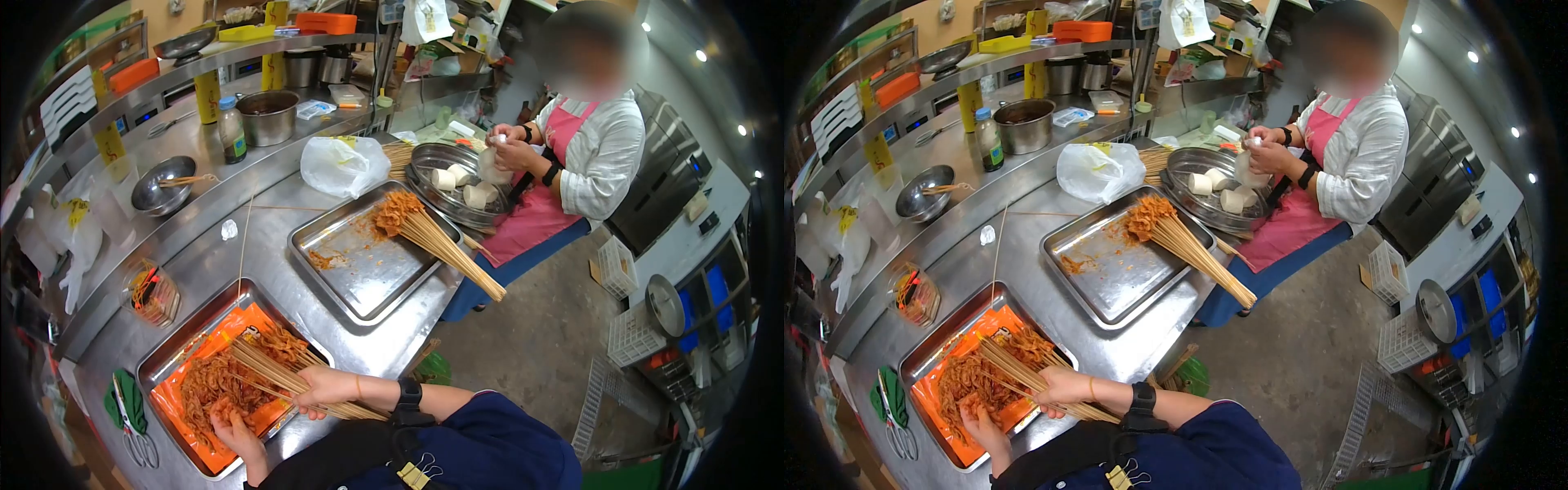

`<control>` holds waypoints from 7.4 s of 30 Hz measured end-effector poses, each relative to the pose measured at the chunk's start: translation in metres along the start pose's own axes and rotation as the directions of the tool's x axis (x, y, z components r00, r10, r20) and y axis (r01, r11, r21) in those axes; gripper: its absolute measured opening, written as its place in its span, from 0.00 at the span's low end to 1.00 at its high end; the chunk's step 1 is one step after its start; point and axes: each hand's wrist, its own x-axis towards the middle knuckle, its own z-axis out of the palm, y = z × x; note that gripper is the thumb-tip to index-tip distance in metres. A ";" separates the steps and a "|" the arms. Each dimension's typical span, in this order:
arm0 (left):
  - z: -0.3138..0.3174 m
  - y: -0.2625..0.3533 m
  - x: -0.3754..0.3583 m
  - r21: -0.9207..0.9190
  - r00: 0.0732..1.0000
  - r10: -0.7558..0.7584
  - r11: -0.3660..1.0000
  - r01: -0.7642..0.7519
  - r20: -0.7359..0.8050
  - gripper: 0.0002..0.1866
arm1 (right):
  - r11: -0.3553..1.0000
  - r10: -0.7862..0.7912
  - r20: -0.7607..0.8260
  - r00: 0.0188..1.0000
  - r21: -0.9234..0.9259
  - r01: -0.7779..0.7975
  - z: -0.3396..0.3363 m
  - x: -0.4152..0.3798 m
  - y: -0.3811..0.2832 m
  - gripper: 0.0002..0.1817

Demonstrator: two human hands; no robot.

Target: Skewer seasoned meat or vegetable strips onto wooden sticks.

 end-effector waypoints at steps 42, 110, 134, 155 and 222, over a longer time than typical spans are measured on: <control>0.004 0.008 -0.003 0.007 0.997 0.051 0.999 -0.051 0.052 0.09 | 1.000 -0.006 0.011 1.000 0.010 0.006 -0.005 0.002 0.005 0.09; 0.010 0.018 -0.005 -0.004 0.996 0.057 0.998 -0.057 0.067 0.10 | 0.999 -0.019 0.011 1.000 0.039 0.018 -0.005 0.002 0.005 0.09; 0.001 0.009 -0.002 0.083 0.998 0.045 0.995 -0.049 0.050 0.07 | 1.000 0.028 0.055 0.998 0.008 -0.028 -0.008 0.000 0.000 0.09; -0.062 0.058 0.027 0.295 0.991 0.106 0.952 -0.077 -0.085 0.11 | 0.999 0.021 -0.047 0.999 0.036 -0.019 -0.002 -0.006 -0.003 0.09; 0.002 0.039 0.030 -0.031 0.981 -0.182 0.982 0.185 0.069 0.08 | 0.998 0.060 0.042 0.997 -0.028 -0.059 0.008 -0.010 -0.001 0.08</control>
